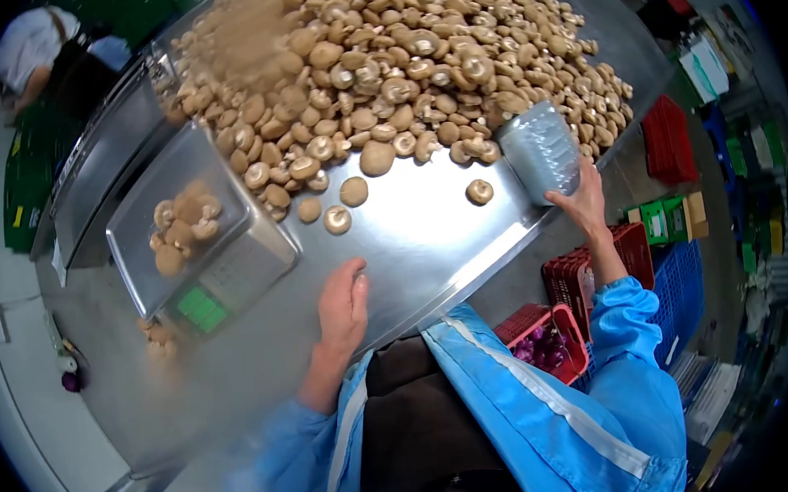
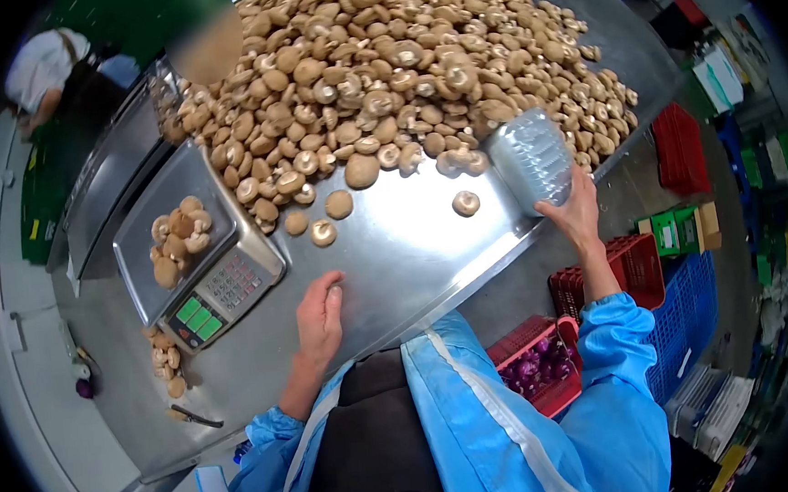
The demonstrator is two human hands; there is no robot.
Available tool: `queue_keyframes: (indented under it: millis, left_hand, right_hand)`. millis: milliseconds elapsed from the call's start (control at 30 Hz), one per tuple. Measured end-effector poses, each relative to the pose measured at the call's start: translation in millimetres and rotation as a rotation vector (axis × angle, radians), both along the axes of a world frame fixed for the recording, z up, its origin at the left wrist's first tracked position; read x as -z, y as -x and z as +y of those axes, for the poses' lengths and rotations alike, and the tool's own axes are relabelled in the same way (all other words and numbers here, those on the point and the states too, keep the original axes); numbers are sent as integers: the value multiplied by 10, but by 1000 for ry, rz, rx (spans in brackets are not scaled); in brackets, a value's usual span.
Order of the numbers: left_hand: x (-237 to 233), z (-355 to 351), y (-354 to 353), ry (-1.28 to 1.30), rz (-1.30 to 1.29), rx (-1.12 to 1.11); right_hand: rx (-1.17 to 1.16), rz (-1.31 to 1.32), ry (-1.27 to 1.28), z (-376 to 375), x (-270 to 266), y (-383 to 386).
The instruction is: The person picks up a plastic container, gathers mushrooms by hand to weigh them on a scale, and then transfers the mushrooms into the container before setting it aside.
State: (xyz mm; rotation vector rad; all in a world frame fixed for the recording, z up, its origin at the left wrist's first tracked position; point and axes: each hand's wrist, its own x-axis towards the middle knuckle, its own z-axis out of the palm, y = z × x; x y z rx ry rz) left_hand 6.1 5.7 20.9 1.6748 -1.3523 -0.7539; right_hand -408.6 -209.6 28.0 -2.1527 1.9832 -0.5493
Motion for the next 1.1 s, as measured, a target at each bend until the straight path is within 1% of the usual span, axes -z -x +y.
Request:
queue_keyframes:
  millis: [100, 133, 233, 300, 367, 433, 467, 533, 567, 600, 633, 700, 767, 833, 900, 933, 1033, 1067, 1100]
  left_hand:
    - [-39, -78, 71, -22, 25, 29]
    - [-55, -95, 107, -34, 47, 35]
    - [-66, -147, 204, -40, 70, 77]
    - [-59, -147, 245, -74, 91, 96]
    - [-52, -145, 268, -95, 98, 117]
    - [-56, -148, 265, -103, 86, 127]
    - [-59, -129, 237, -107, 84, 134]
    - [-57, -100, 174, -119, 80, 122]
    - [-26, -82, 169, -116, 191, 77]
    - [28, -65, 159, -111, 300, 28]
    - [52, -54, 149, -102, 408, -25]
    - [-46, -90, 141, -94, 426, -67]
    - [-127, -138, 80, -119, 417, -71]
    - [-157, -177, -23, -167, 391, -32]
    - [-121, -182, -242, -432, 566, 8]
    - [-90, -186, -318, -563, 654, 29]
    - [104, -43, -344, -570, 769, -108]
    - [193, 38, -309, -573, 818, -157]
    - [287, 120, -251, -575, 867, -207]
  right_hand:
    - [58, 12, -53, -1, -117, -83]
    - [58, 24, -7, 12, -90, -82]
    - [96, 60, -7, 45, -152, -128]
    - [79, 69, 50, 99, -196, -183]
    - [-14, 111, 192, 173, -24, -166]
    - [-27, 117, 239, 269, -79, -307]
    - [-33, 109, 253, 298, -106, -335]
    - [-70, -18, 226, 402, -269, -410]
    - [-107, -85, 204, 465, -360, -483]
    - [-133, -69, 261, 535, -441, -565]
    - [-146, -215, 151, 602, -485, -657]
    - [-171, -499, -96, 775, -486, -869]
    - [-361, -682, -353, 908, -359, -1185]
    - [-417, -958, -843, 1024, -368, -1492]
    - [-409, -1064, -1065, 1040, -303, -1715]
    - [-404, -1105, -1041, 1014, -164, -1777]
    - [-191, -1152, -919, 1008, 292, -1912]
    - [-206, -1120, -888, 1052, 427, -1937]
    - [-170, -976, -912, 1096, 306, -1997]
